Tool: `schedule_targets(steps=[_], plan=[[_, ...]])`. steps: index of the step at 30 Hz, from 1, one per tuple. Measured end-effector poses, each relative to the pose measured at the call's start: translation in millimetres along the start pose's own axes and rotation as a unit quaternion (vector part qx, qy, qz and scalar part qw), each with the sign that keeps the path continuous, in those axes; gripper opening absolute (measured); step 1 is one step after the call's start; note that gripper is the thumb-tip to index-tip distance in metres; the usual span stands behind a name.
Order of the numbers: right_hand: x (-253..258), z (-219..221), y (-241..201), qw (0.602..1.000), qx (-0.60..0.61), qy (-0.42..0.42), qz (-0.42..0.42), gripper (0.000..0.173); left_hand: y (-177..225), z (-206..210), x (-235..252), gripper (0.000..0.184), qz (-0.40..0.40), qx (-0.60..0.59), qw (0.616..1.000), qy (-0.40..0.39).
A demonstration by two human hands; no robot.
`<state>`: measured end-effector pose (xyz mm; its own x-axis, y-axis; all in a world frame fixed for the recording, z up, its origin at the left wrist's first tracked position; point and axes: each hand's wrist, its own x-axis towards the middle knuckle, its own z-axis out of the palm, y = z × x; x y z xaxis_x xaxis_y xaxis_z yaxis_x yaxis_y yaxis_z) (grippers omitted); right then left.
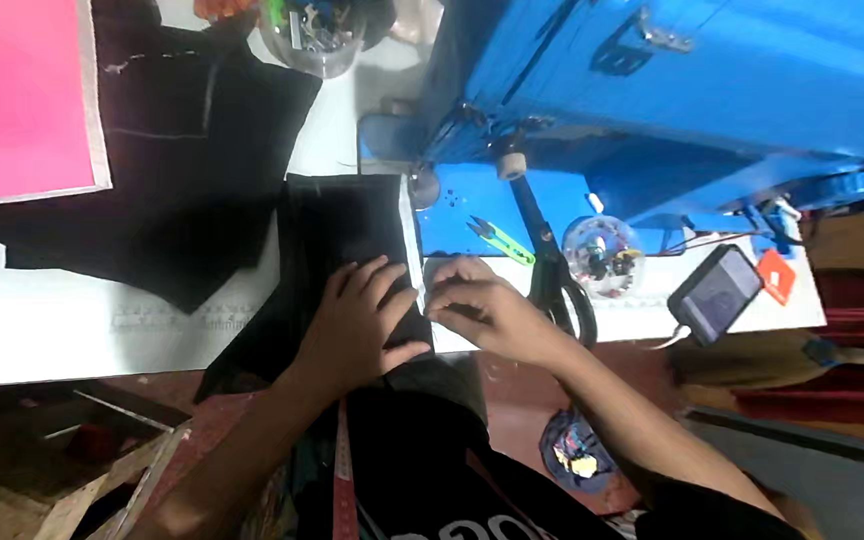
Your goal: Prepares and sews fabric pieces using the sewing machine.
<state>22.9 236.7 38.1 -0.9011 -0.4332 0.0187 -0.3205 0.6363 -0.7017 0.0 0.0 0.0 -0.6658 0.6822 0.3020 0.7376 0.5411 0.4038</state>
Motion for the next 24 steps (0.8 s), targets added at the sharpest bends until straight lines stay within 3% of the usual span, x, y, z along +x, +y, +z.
schedule_targets(steps=[3, 10, 17, 24], plan=[[1, -1, -2, 1.000, -0.005, -0.001, 0.011, 0.018, 0, 0, 1, 0.048, 0.028, 0.000, 1.000, -0.013], [3, -2, -5, 0.999, -0.004, -0.004, 0.034, 0.016, -1, -1, 2, 0.048, 0.031, 0.005, 0.999, -0.029], [-2, -9, 5, 0.998, -0.026, -0.024, -0.042, 0.018, -1, -1, 2, 0.051, 0.019, 0.004, 0.999, -0.032], [-15, 4, 15, 0.988, -0.083, 0.052, -0.116, 0.018, 0, 4, -7, 0.032, 0.141, 0.053, 0.987, 0.063]])
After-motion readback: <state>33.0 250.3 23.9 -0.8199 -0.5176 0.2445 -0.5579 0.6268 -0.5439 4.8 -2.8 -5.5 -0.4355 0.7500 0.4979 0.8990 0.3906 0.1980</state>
